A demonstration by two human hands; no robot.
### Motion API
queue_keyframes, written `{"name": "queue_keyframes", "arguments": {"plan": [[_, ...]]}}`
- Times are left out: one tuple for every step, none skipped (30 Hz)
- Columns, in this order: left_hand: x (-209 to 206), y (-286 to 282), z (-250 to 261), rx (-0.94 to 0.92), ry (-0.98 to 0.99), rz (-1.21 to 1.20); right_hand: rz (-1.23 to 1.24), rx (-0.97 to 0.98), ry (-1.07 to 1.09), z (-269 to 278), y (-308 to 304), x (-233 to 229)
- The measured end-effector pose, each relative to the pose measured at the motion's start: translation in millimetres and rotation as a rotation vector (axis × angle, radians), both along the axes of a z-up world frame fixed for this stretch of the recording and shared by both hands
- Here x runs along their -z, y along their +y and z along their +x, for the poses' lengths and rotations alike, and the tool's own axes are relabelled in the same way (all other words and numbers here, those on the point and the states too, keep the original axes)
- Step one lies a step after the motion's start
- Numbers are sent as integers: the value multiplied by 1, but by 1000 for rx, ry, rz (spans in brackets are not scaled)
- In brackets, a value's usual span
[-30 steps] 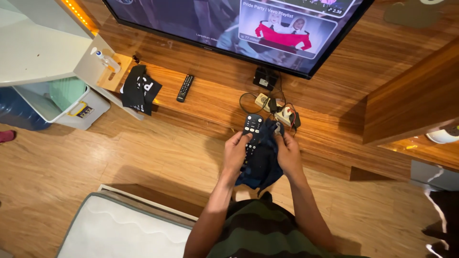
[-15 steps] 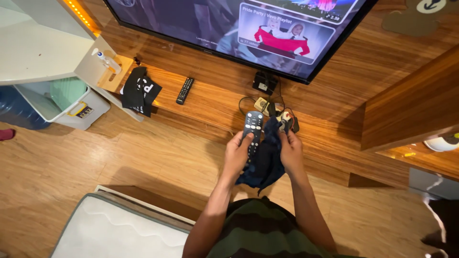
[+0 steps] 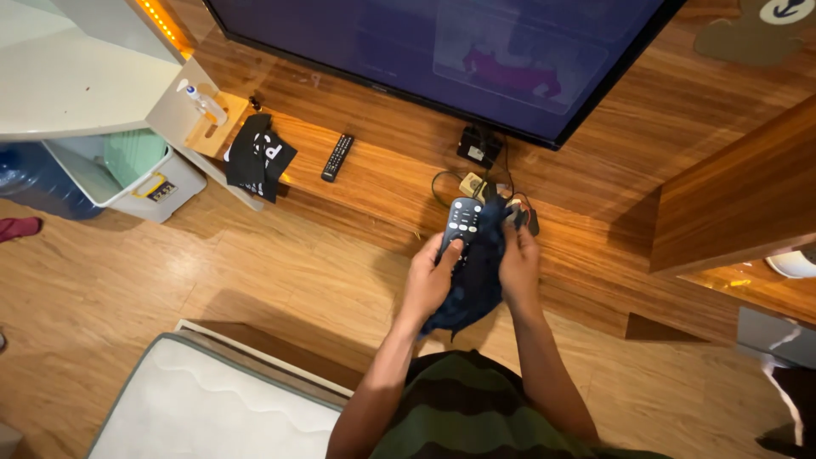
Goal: Clean a charging cable using a small cloth.
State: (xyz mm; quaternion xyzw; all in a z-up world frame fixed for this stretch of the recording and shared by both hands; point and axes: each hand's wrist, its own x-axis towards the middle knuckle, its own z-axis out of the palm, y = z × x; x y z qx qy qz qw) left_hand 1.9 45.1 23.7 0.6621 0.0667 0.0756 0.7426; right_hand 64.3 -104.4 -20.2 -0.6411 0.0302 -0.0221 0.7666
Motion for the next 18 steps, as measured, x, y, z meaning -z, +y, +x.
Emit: {"name": "queue_keyframes", "arguments": {"plan": [[1,-1,-2,-1,4,0,0,-1,4,0,-1,5],[2,-3,-4,-16,-48,-1,16,5,-5,1,-2,10],[2,-5,-4,-27,-100,-2,33,15,-15,1,-4,15],[7,-6,-2,-26,-97,-2,33,16,-13,0,-3,20],[11,-6,-1,-54,-70,-9,12,8,-27,-2,-3,26],[16,-7,0,-81,-43,-15,-10,0,-41,-4,-3,32],[13,-6,0,-79,-39,-15,-11,2,-36,-6,-2,32],[11,-4,-1,-68,-29,-16,0,-6,-60,-7,-1,33],[8,-3,-1,-55,-19,-17,9,-13,-85,-9,-1,34],[10,-3,-1,-52,-14,-19,7,-10,-81,-8,-1,27],[14,-3,-2,-31,-18,-8,35,5,-36,-9,-1,20],[17,-3,-4,-10,-22,3,63,21,9,-10,-1,14],[17,-3,-6,-10,-18,1,62,21,13,-8,-2,16],[17,-3,-9,5,-54,12,40,56,2,-5,-3,17],[18,-4,-12,22,-89,23,18,94,-7,-4,-5,19],[17,-4,-13,24,-83,21,15,96,-2,-2,-7,28],[17,-4,-15,16,-48,31,25,77,-17,-2,-9,38],[17,-4,-16,8,-12,41,34,58,-32,-1,-11,48]]}}
